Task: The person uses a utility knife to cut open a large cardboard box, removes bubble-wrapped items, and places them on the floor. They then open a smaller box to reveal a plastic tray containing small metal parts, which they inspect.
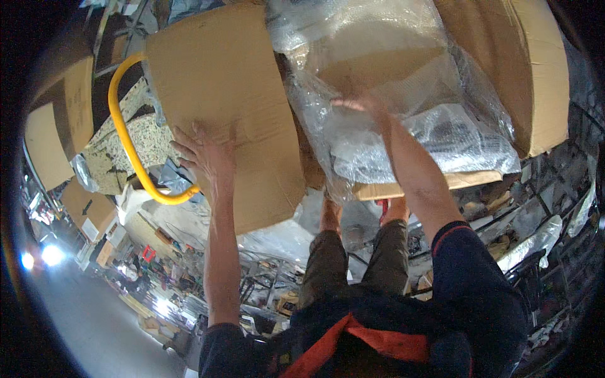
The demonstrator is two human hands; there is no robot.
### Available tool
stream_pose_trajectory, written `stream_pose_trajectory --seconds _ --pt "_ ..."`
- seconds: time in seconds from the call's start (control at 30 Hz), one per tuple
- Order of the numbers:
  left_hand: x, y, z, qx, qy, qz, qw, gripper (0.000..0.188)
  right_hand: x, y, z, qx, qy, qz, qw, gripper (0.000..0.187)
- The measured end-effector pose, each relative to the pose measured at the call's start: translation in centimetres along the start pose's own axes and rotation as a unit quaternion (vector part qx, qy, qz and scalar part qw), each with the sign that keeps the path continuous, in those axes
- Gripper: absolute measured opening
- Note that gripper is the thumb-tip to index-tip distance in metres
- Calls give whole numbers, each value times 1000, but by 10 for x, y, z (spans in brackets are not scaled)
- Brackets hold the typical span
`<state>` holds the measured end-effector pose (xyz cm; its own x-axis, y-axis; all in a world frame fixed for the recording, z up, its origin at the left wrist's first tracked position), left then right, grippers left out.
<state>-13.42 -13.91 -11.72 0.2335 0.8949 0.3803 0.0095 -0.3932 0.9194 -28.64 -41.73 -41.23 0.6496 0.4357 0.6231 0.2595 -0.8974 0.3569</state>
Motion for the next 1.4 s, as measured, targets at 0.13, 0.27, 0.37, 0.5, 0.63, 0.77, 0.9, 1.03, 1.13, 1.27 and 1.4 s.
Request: stream_pose_trajectory --seconds 0.13,0.27,0.37,0.5,0.63,0.77,0.9,1.03,1.13,1.27,1.4 --pt "-90 -29 -11 50 -296 -56 952 57 27 -69 -6 -5 76 63 995 66" --pt "-186 -79 -33 192 -416 -305 835 47 93 -136 -82 4 106 260 960 32" --pt "-231 -142 -43 313 -382 -313 811 35 105 -147 -117 88 86 204 971 31" --pt "-212 -201 -88 406 -395 -151 810 21 101 -106 -130 150 216 167 950 30" --pt "-194 -196 -160 322 -537 -31 779 18 36 -50 -18 -59 30 238 969 35" --pt "-199 -204 -158 429 -470 -69 768 20 27 -70 26 -161 -11 -169 972 57" --pt "-203 -211 -130 472 -322 -170 803 30 25 -72 11 -290 -54 -263 919 81" --pt "-191 -241 -115 490 -217 -216 816 41 20 -82 19 -202 7 -272 941 68" --pt "-201 -248 -103 458 -180 -272 827 42 6 -111 35 26 64 -188 980 42" --pt "-212 -247 -84 350 -136 -317 871 51 20 -103 31 -41 181 -181 966 29" --pt "-223 -267 -93 395 -145 -334 844 48 -5 -112 1 145 178 -90 969 46"
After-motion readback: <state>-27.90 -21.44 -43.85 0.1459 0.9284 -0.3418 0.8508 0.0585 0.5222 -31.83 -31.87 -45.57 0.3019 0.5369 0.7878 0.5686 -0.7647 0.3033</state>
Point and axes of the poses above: each hand's wrist, its own z-axis towards the middle knuckle, its own y-axis out of the back of the hand, x = y × z, the point moved 10 cm from there along z, towards the middle knuckle
